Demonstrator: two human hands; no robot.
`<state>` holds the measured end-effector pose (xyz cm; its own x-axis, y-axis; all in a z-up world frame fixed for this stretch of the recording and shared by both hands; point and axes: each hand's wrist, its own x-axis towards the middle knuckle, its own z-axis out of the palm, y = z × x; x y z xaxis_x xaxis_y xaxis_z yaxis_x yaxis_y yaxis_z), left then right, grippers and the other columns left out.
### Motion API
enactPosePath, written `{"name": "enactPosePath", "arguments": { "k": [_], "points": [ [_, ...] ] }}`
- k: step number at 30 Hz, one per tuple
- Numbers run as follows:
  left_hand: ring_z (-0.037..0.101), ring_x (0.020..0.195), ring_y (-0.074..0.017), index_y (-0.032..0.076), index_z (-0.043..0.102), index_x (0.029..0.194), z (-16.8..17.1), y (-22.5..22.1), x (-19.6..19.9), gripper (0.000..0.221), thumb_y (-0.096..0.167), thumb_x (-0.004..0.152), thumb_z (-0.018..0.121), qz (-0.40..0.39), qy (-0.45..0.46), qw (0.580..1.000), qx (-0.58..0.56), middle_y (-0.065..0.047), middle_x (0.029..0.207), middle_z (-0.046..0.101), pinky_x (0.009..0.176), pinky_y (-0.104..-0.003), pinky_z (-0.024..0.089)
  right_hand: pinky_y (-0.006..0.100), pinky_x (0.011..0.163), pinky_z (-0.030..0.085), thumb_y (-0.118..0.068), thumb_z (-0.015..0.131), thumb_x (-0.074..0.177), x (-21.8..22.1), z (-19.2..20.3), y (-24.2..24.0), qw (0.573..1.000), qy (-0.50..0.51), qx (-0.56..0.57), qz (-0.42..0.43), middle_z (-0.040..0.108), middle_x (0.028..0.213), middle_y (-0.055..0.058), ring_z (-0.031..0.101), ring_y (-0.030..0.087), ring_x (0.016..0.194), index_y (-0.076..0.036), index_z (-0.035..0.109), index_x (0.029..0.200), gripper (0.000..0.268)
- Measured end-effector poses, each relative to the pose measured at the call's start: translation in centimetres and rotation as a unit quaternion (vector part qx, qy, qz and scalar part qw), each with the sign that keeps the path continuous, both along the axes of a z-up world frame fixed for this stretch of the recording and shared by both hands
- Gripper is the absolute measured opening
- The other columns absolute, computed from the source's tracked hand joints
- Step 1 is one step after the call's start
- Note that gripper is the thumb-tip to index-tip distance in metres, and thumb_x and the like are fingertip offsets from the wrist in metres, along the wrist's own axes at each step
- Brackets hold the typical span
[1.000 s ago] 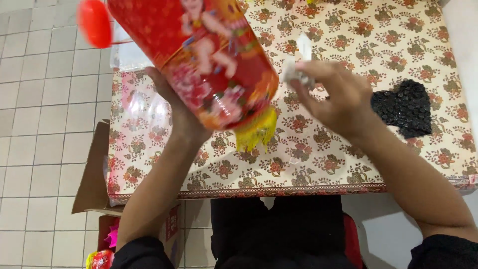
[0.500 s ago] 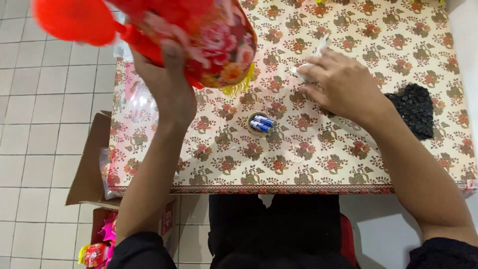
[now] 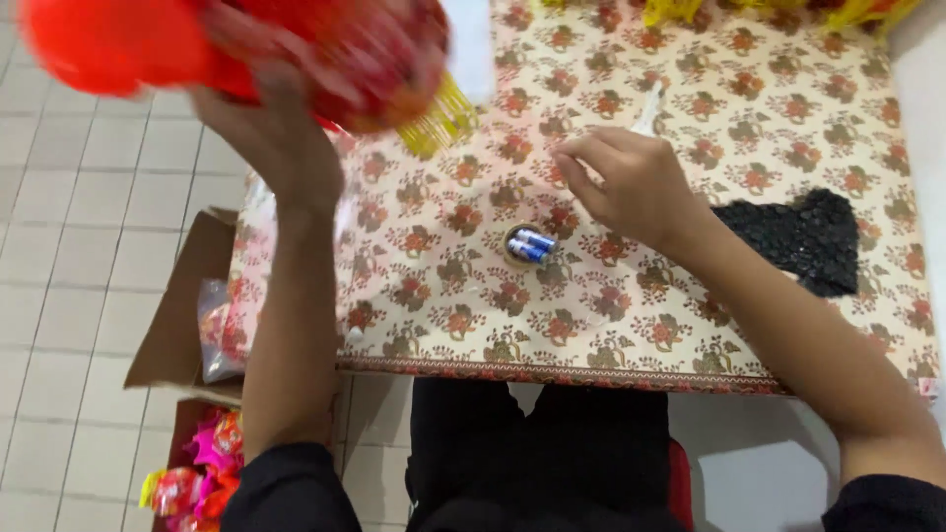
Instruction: Assembling decorative lanterns by attaching plastic handles and then packaging them into individual plastic bags.
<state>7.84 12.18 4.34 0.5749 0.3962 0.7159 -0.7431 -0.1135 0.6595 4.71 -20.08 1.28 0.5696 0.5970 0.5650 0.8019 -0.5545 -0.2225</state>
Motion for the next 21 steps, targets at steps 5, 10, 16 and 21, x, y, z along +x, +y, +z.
{"name": "enactPosePath", "arguments": {
  "k": [5,10,16,21],
  "points": [
    [0.072,0.115,-0.0355,0.012,0.050,0.139,-1.1,6.1,2.2,0.060,0.046,0.100,0.080,0.040,-0.056,0.997,-0.044,-0.017,0.127,0.068,0.091,-0.049,0.067,0.040,0.085,0.064,-0.015,0.064,0.105,4.9,-0.3,6.7,0.993,-0.035,-0.111,-0.032,0.073,0.120,0.021,0.071,0.031,0.103,-0.001,0.070,0.126,0.026],
    [0.067,0.139,-0.0328,0.019,0.041,0.153,-1.5,8.0,3.0,0.069,0.024,0.105,0.090,0.053,-0.061,0.997,-0.006,-0.012,0.149,0.061,0.116,-0.050,0.066,0.046,0.092,0.060,-0.037,0.052,0.109,9.1,-1.9,10.9,0.957,-0.019,-0.283,-0.067,0.058,0.145,0.013,0.056,0.031,0.128,-0.007,0.053,0.149,0.050],
    [0.072,0.132,-0.0307,0.018,0.045,0.149,-0.5,8.4,2.2,0.068,0.032,0.101,0.091,0.074,-0.029,0.995,-0.065,-0.012,0.142,0.067,0.109,-0.047,0.071,0.022,0.053,0.061,0.005,0.056,0.093,10.8,-3.4,10.7,0.927,-0.141,-0.343,-0.046,0.077,0.093,0.001,0.073,0.014,0.075,-0.012,0.073,0.114,0.032],
    [0.074,0.128,-0.0318,0.019,0.046,0.147,-0.6,8.4,2.1,0.067,0.038,0.099,0.090,0.082,-0.043,0.993,-0.074,-0.011,0.139,0.068,0.104,-0.048,0.073,0.021,0.041,0.049,0.004,0.060,0.104,11.9,-2.4,9.2,0.985,-0.049,-0.162,-0.008,0.068,0.074,0.010,0.056,0.012,0.051,0.000,0.071,0.091,0.017]
  ]
}}
